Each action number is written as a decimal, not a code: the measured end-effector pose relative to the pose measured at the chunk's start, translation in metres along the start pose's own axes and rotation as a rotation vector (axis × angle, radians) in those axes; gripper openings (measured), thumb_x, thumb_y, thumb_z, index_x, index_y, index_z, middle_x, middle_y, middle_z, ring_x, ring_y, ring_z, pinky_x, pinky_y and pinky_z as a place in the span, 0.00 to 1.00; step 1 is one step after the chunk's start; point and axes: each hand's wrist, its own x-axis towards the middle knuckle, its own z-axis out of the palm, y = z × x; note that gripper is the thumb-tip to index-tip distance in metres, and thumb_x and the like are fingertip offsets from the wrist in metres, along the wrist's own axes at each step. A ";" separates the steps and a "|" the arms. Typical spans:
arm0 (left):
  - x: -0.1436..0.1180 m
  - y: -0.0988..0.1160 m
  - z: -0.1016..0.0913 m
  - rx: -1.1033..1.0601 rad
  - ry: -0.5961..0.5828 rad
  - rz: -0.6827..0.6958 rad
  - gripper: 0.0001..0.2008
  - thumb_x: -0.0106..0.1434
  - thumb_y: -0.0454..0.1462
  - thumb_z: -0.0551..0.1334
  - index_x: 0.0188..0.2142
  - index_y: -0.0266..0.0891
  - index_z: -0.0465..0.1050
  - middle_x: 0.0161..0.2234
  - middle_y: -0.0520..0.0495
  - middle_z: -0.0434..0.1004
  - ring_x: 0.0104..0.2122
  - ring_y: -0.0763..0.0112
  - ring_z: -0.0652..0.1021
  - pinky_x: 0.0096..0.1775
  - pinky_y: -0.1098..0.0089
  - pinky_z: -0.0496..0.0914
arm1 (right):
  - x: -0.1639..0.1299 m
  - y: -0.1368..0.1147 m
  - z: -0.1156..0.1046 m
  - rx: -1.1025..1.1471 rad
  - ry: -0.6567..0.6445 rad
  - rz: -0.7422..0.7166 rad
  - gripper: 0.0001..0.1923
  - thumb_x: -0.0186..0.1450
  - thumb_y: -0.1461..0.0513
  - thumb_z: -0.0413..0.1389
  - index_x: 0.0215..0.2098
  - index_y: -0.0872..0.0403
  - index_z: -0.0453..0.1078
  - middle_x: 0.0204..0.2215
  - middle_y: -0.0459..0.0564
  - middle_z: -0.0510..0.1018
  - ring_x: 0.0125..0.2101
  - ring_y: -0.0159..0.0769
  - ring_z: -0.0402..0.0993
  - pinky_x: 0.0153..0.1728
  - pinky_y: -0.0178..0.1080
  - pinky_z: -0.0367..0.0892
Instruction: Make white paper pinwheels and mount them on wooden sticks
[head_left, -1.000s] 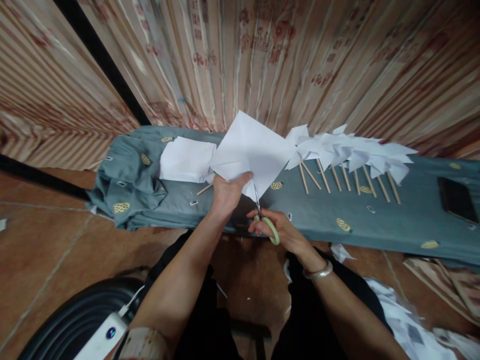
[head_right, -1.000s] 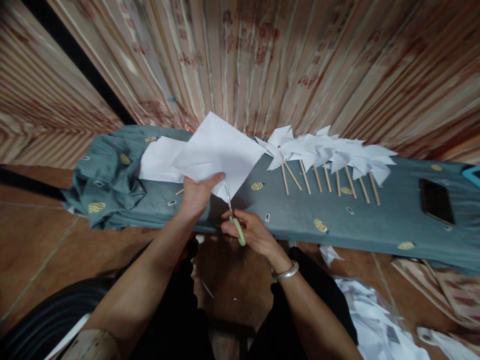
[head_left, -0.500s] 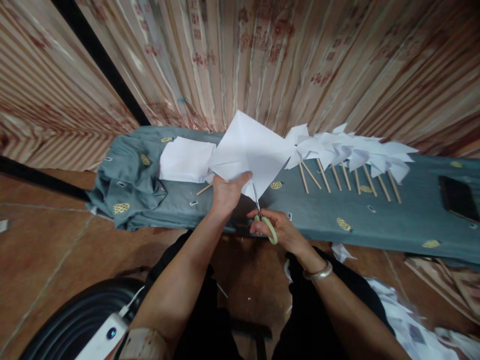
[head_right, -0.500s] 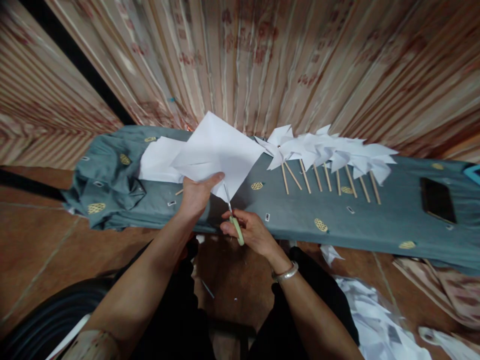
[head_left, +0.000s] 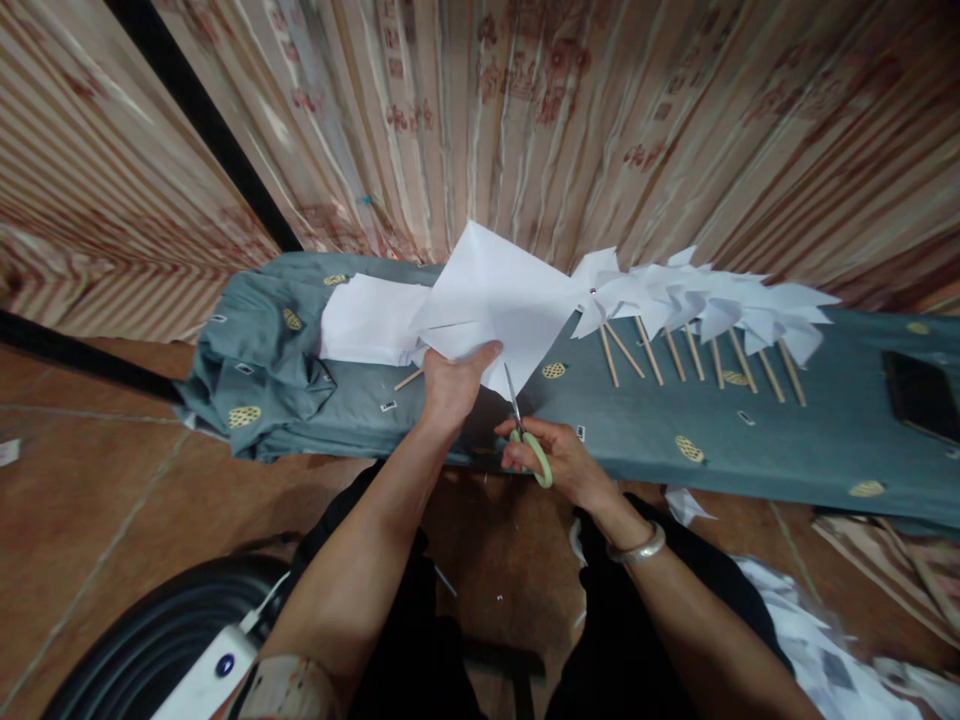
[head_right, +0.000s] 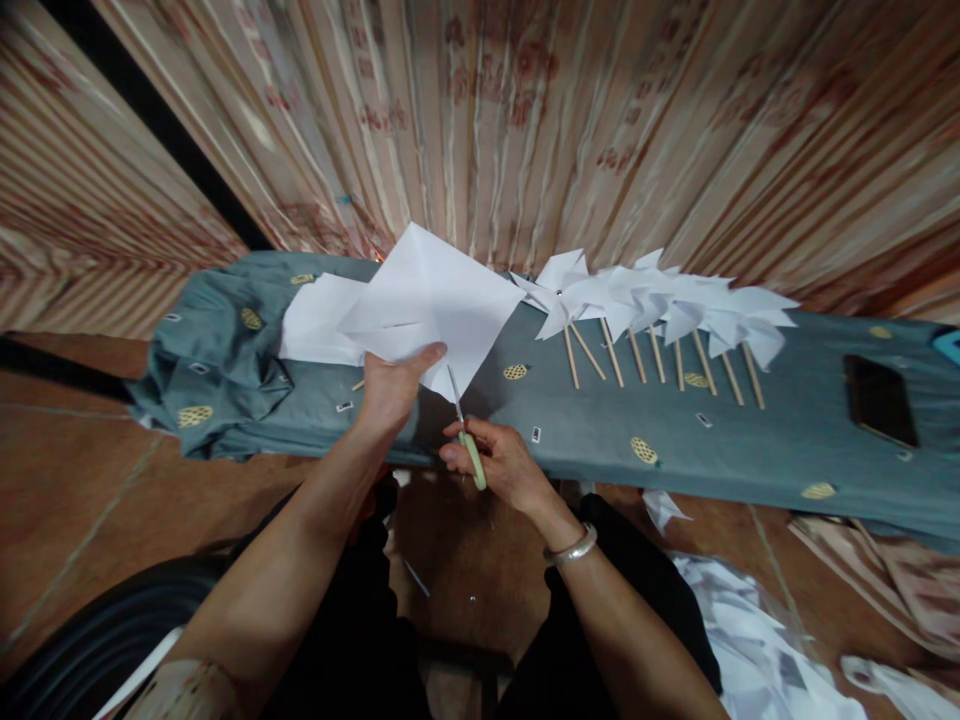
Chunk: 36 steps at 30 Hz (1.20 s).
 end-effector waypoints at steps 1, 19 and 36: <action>0.000 0.000 0.000 0.003 0.004 -0.003 0.20 0.44 0.37 0.72 0.38 0.34 0.78 0.34 0.42 0.83 0.38 0.60 0.81 0.45 0.62 0.76 | 0.000 0.000 0.000 0.003 0.002 0.005 0.25 0.53 0.45 0.67 0.39 0.53 0.74 0.25 0.44 0.77 0.25 0.31 0.74 0.29 0.35 0.71; 0.000 0.002 0.001 0.000 0.030 -0.009 0.22 0.43 0.38 0.73 0.39 0.32 0.78 0.34 0.41 0.84 0.35 0.62 0.81 0.43 0.63 0.75 | 0.003 0.005 0.005 0.067 0.072 0.033 0.24 0.49 0.46 0.69 0.37 0.53 0.75 0.21 0.43 0.77 0.23 0.30 0.74 0.25 0.33 0.68; 0.000 0.005 -0.004 0.009 -0.060 -0.037 0.09 0.46 0.38 0.68 0.27 0.36 0.76 0.30 0.46 0.82 0.30 0.67 0.78 0.38 0.67 0.73 | 0.003 0.001 0.006 0.104 0.099 0.053 0.24 0.46 0.48 0.71 0.34 0.53 0.75 0.22 0.42 0.77 0.22 0.28 0.73 0.24 0.31 0.70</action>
